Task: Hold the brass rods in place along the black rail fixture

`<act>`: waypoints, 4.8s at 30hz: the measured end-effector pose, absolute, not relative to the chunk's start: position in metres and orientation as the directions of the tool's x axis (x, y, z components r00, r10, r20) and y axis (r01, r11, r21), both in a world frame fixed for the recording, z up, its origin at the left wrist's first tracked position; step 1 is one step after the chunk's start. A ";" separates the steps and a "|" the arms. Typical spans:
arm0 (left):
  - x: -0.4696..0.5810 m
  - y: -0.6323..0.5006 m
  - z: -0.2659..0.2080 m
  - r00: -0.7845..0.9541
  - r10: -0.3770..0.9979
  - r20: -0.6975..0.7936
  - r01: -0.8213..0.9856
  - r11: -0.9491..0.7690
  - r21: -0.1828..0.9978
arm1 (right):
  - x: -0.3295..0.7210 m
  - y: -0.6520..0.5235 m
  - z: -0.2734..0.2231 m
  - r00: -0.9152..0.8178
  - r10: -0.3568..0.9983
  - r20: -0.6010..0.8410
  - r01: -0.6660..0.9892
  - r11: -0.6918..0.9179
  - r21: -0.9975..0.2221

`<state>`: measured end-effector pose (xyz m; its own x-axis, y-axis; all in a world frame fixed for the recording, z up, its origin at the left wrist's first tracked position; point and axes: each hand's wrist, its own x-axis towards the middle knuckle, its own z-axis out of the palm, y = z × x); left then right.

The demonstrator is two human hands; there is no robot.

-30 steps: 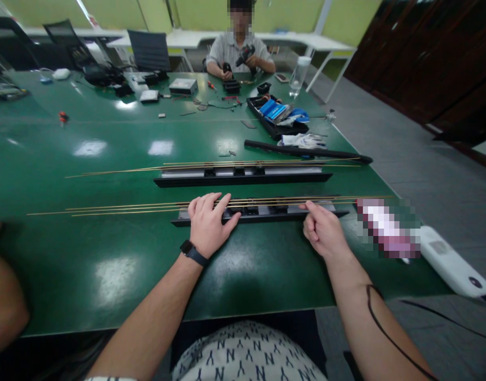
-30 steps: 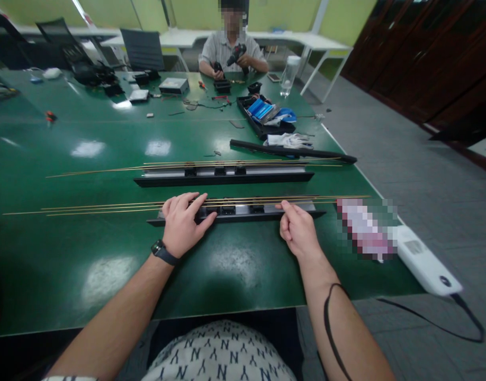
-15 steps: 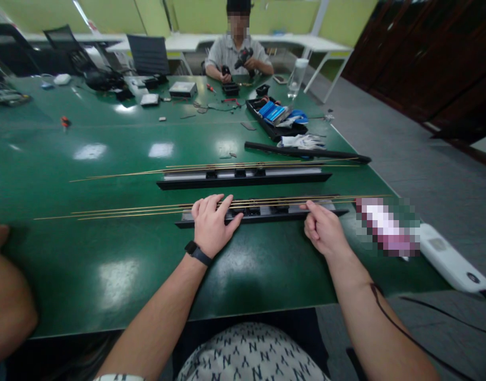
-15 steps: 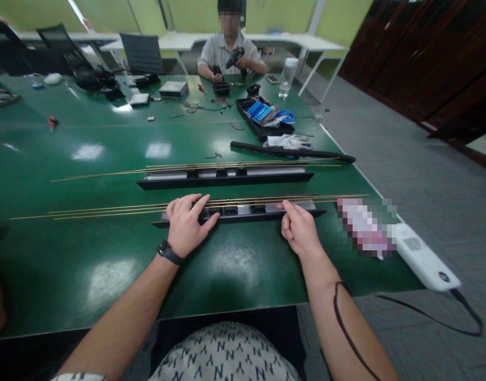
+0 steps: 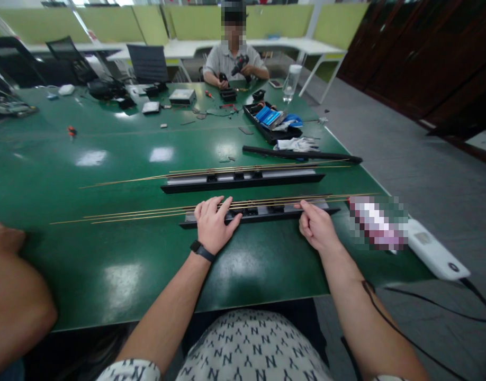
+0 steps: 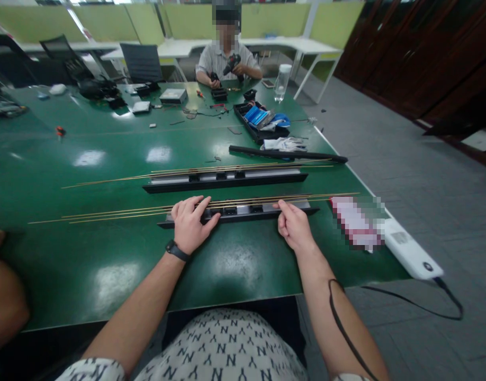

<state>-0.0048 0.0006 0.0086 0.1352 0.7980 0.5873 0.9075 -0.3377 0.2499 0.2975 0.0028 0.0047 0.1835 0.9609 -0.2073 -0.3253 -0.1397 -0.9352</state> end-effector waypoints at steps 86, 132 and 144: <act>-0.001 0.000 0.006 0.110 0.813 0.572 0.906 -0.318 0.278 | 0.291 0.001 0.009 0.270 0.946 -0.178 -0.324 -0.085 -0.942; -0.003 0.001 0.005 0.106 0.799 0.591 0.900 -0.330 0.285 | 0.290 0.000 0.004 0.289 0.945 -0.150 -0.337 -0.046 -0.940; -0.003 0.000 0.005 0.103 0.810 0.578 0.892 -0.332 0.307 | 0.291 0.000 0.005 0.279 0.949 -0.149 -0.322 -0.053 -0.945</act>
<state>-0.0030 0.0004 0.0050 0.1029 0.8097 0.5777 0.8917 -0.3325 0.3072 0.2906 -0.0005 0.0054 0.2793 0.9486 -0.1487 -0.3222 -0.0533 -0.9452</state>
